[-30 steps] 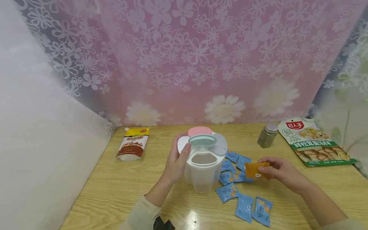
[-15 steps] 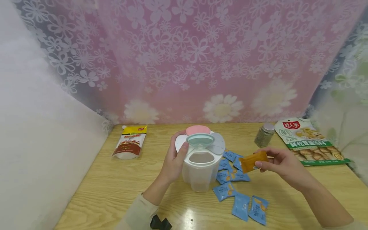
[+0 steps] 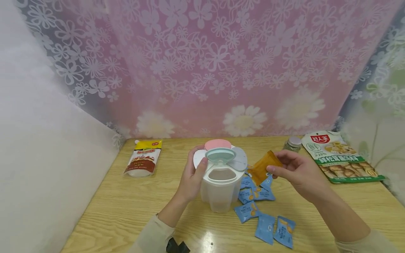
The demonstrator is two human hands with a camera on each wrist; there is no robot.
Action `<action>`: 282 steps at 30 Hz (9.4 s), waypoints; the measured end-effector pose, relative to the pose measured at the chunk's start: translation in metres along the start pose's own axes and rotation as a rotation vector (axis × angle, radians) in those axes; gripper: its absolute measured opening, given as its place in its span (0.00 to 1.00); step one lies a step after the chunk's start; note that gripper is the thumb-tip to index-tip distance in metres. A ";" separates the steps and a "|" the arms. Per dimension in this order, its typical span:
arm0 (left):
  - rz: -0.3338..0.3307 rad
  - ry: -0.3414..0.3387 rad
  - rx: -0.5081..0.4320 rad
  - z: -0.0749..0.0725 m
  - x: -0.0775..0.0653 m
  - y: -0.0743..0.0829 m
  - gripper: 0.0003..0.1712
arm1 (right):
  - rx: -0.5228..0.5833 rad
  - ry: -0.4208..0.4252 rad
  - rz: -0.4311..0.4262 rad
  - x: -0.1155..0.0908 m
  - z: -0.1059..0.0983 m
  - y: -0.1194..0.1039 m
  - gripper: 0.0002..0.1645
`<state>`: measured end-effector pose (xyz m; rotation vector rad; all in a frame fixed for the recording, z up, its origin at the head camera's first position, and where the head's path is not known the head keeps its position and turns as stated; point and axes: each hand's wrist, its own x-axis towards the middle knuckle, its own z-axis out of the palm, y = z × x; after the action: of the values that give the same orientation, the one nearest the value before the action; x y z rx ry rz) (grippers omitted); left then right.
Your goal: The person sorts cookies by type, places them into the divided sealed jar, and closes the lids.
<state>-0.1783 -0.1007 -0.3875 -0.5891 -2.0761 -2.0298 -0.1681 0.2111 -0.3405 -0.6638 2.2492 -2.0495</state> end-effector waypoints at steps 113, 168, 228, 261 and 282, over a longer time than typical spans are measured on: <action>0.024 0.136 0.175 -0.027 0.009 0.015 0.17 | -0.194 -0.242 -0.245 0.036 0.050 0.033 0.22; 0.170 -0.130 0.305 -0.030 0.000 0.005 0.49 | -0.275 -0.187 -0.168 0.038 0.064 0.031 0.45; -0.012 0.007 -0.016 -0.018 0.008 0.007 0.24 | -0.069 -0.309 -0.035 0.018 -0.027 0.079 0.32; -0.040 0.007 -0.054 -0.016 0.005 0.006 0.25 | -0.325 -0.219 0.210 0.024 -0.053 0.156 0.41; -0.047 0.004 -0.042 -0.016 0.004 0.007 0.25 | -0.214 -0.090 0.362 0.024 -0.055 0.157 0.27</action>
<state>-0.1814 -0.1159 -0.3792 -0.5478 -2.0690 -2.1035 -0.2521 0.2615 -0.4772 -0.3155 2.3472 -1.6006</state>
